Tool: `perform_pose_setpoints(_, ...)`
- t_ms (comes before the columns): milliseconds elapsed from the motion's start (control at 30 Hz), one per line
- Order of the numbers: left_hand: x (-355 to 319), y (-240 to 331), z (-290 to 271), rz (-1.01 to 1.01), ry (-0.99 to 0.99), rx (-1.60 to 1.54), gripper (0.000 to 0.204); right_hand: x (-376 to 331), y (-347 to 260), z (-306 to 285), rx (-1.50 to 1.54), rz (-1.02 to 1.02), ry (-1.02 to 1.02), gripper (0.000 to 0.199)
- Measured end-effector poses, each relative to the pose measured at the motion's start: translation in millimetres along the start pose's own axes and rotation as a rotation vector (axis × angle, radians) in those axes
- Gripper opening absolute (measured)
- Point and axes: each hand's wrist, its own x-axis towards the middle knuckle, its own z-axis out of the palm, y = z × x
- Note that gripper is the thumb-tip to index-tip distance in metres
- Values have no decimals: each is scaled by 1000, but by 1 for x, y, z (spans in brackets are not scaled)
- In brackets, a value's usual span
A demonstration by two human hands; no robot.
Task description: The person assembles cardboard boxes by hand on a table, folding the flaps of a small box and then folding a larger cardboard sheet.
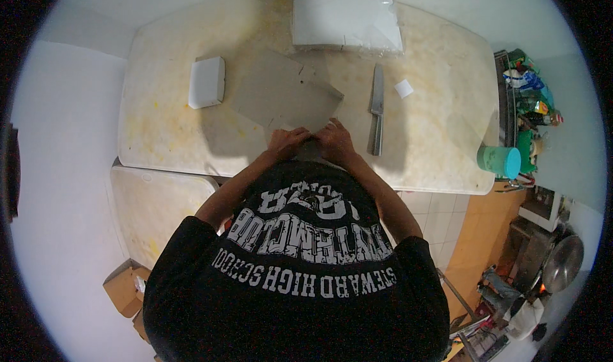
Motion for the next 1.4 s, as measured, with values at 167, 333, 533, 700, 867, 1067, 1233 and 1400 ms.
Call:
perform_pose_setpoints(167,0,-2,9,-47,4,-92,27,-2,-1,0,48,77,19,15)
perform_pose_setpoints(333,0,-3,6,-85,-35,-123,27,2,0,-1,13,51,-2,14)
perform_pose_setpoints(533,-2,-5,5,-123,-73,-173,29,-2,3,-1,34,31,-19,19)
perform_pose_setpoints(700,1,-10,14,-172,-71,-129,24,5,-1,1,-37,50,-49,24)
perform_pose_setpoints(867,5,-5,-6,-118,-154,-182,28,4,-2,-12,-70,30,-141,22)
perform_pose_setpoints(1067,-29,-10,-38,-693,155,-319,25,20,18,-21,7,408,247,27)
perform_pose_setpoints(1233,-45,-33,-24,-992,-265,-987,40,59,49,-21,-86,529,277,30)
perform_pose_setpoints(1400,-24,-20,-34,-1110,118,-1169,53,47,64,-16,22,536,-23,33)
